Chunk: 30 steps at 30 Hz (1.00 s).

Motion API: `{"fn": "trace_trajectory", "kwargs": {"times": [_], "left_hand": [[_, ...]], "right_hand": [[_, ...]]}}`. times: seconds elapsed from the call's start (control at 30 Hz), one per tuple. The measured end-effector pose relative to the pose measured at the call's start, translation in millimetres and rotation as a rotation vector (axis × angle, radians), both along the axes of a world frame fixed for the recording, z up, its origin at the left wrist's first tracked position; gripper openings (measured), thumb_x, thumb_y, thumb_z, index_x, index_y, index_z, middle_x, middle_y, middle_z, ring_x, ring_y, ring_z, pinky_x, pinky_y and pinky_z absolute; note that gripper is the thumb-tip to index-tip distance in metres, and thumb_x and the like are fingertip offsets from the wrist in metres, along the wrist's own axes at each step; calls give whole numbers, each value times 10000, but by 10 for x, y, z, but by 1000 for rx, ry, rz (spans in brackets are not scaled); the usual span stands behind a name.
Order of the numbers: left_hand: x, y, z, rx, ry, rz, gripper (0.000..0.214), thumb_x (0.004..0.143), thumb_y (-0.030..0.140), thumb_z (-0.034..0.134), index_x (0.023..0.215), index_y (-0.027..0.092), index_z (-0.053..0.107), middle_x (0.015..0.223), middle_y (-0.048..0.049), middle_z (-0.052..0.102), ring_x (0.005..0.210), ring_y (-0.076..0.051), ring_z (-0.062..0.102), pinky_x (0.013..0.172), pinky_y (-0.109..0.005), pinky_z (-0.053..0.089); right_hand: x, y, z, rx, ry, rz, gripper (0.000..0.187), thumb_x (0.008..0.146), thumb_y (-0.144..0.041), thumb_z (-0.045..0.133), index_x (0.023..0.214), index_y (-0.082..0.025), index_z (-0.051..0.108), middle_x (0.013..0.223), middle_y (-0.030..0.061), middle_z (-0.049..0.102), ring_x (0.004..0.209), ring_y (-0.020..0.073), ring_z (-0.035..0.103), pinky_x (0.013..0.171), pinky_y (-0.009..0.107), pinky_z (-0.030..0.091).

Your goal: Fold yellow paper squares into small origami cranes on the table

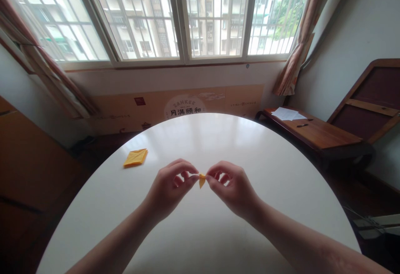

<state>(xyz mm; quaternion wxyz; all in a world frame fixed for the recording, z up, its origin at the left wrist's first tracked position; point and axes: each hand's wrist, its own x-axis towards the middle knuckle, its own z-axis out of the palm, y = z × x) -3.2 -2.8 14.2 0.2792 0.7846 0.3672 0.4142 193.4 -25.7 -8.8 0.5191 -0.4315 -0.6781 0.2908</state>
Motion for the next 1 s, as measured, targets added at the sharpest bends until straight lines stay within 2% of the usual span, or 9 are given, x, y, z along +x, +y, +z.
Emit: {"fn": "trace_trajectory", "kwargs": {"times": [0.1,0.2,0.37,0.47,0.57,0.67,0.77,0.9,1.0], "left_hand": [[26,-2,-39,-77,30,41,158,865,324,687,897,171,667,893,-46,684,688,-134,615,570,-216,502],[58,-4,-73,-191,40,33,240,859,404,688,838,165,691,843,-55,691,692,-157,613,532,-218,487],[113,-12,-66,-455,-123,-29,336,831,471,678,802,139,728,684,-37,629,582,-141,549,459,-222,477],[135,-10,-53,-538,-211,-37,343,789,470,710,793,127,718,612,-6,575,524,-117,511,444,-214,463],[139,-5,-46,-559,-248,-47,336,781,461,717,802,126,693,606,5,562,520,-113,516,449,-210,461],[120,-4,-34,-545,-265,-78,331,806,467,689,793,139,651,617,12,554,518,-108,516,448,-206,457],[89,-3,-16,-546,-256,-126,328,833,467,657,780,148,607,624,21,542,510,-103,518,460,-210,459],[51,9,-7,-576,-224,-215,323,856,456,630,766,151,576,617,27,524,523,-104,522,478,-213,460],[38,23,-22,-586,-207,-246,298,858,430,630,768,155,562,644,15,549,543,-106,521,482,-214,458]], "right_hand": [[5,-17,5,62,-25,-30,61,849,-190,664,804,-207,702,766,14,695,694,158,633,568,251,491],[15,-37,19,132,-54,-62,74,862,-196,667,796,-208,699,761,15,696,683,156,635,552,248,485],[15,-68,40,243,-110,-55,103,867,-150,652,787,-206,684,739,13,681,663,149,623,573,259,495],[2,-82,41,254,-106,-16,82,871,-168,664,801,-205,683,771,23,687,680,152,627,559,252,499],[2,-64,28,140,-25,7,80,904,-283,670,876,-209,685,829,36,692,719,160,629,584,260,516],[25,2,6,-86,150,21,242,944,-436,607,1024,-212,646,863,41,662,733,166,612,555,257,514],[43,75,-17,-280,207,136,364,953,-526,554,1099,-198,618,873,43,625,750,170,591,523,244,508],[24,86,-42,-368,187,343,426,948,-563,546,887,-154,648,802,44,606,729,158,581,538,236,503],[8,52,-50,-401,186,414,429,934,-552,583,799,-148,630,748,31,611,657,133,579,538,233,489]]}}
